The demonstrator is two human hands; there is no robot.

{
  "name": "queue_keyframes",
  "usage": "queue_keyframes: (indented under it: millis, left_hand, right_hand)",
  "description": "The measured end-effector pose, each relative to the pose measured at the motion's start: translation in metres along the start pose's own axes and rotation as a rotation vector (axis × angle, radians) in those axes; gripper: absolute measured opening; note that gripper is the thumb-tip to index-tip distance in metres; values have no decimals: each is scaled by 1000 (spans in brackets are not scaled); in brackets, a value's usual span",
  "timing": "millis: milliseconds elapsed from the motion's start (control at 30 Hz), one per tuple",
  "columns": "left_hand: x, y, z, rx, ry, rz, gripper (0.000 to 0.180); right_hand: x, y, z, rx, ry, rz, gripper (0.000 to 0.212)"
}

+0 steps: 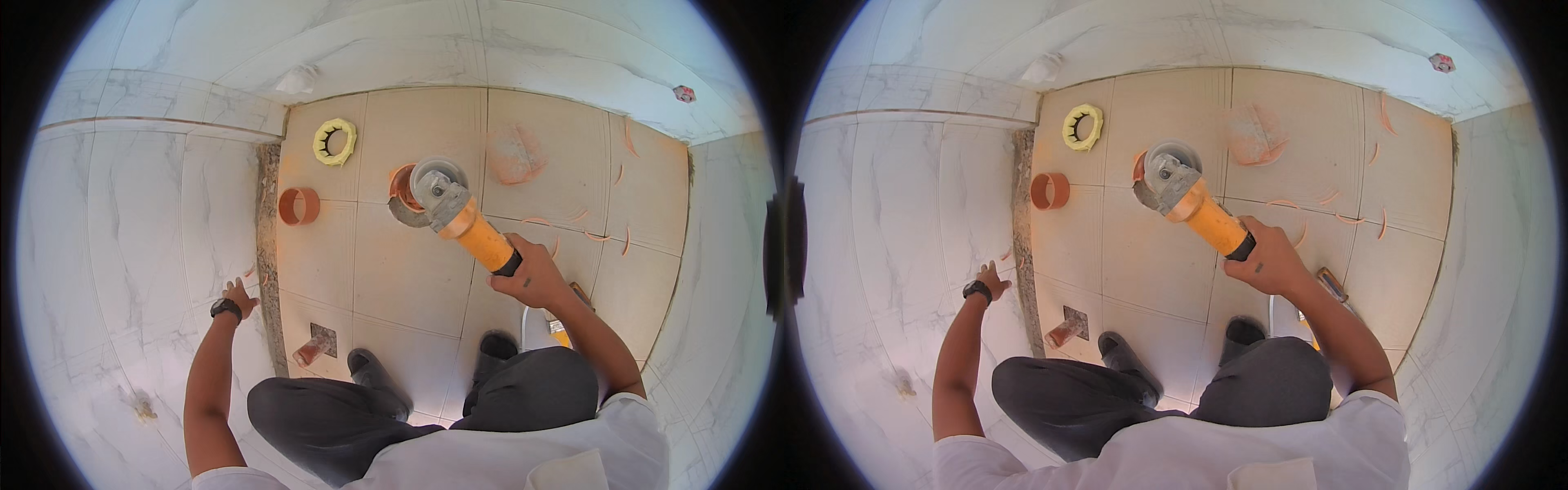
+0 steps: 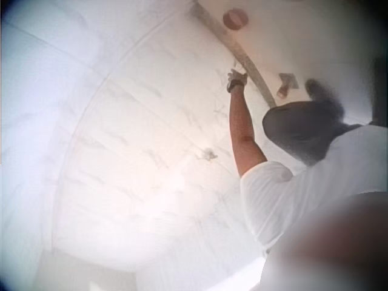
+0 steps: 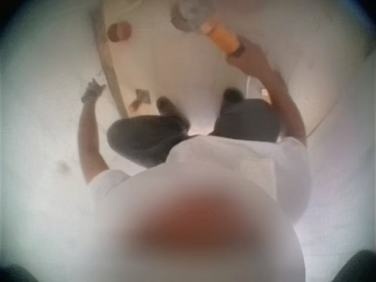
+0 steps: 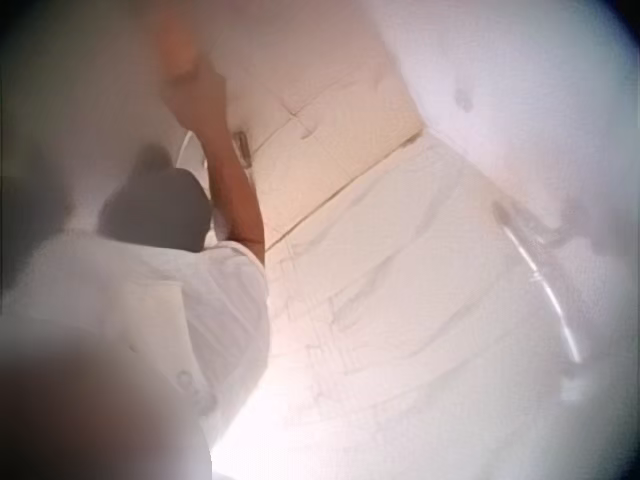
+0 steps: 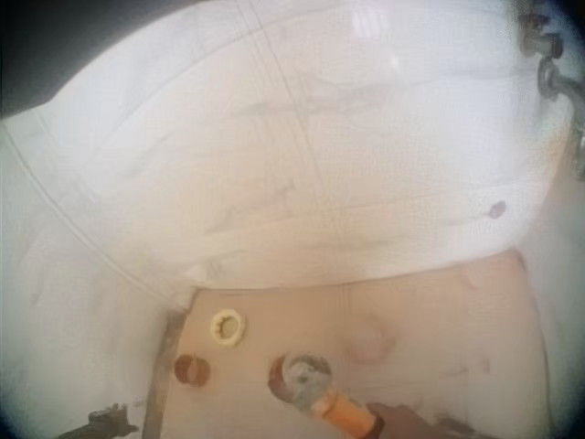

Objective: The person uses an angle grinder to cut a circular hole in a tiled floor. They adjust the position of the pipe fitting and continue cutting until the hole is complete, then stand up and move away.

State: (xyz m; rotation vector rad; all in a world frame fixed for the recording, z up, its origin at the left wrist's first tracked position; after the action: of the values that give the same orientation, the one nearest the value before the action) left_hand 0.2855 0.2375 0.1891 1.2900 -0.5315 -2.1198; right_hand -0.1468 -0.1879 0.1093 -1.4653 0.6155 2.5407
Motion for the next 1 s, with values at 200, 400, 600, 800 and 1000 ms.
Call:
queue_keyframes:
  millis: [200, 400, 600, 800, 1000]
  left_hand:
    - [32, 59, 28, 184, -540, 115, 37]
    - [231, 77, 10, -480, -701, 14, 35]
    - [377, 23, 157, -1104, -1205, 1125, 91]
    - [393, 10, 185, -1661, -1041, 2008, 68]
    - [373, 22, 175, -1393, -770, 2158, 65]
  right_hand:
    - [-23, -7, -19, -103, -19, 118, 59]
    - [-55, -14, -43, -241, -229, 296, 52]
    - [-82, -32, -47, -173, -263, 489, 49]
    - [-96, -65, -39, -99, -388, 490, 50]
    - [-94, -98, -39, 76, -434, 437, 53]
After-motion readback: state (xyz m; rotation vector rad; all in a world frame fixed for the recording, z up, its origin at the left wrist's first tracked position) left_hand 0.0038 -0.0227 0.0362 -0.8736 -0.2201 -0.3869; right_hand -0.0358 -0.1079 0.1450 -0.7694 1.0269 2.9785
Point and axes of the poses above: each hand's wrist, its own z-axis away from the middle knuckle, its own y-axis out of the back of the hand, x = y × z, the point moved 5 cm from there along -z, towards the middle knuckle, and after that the axes turned 2 degrees about y, right-handed, at the moved point
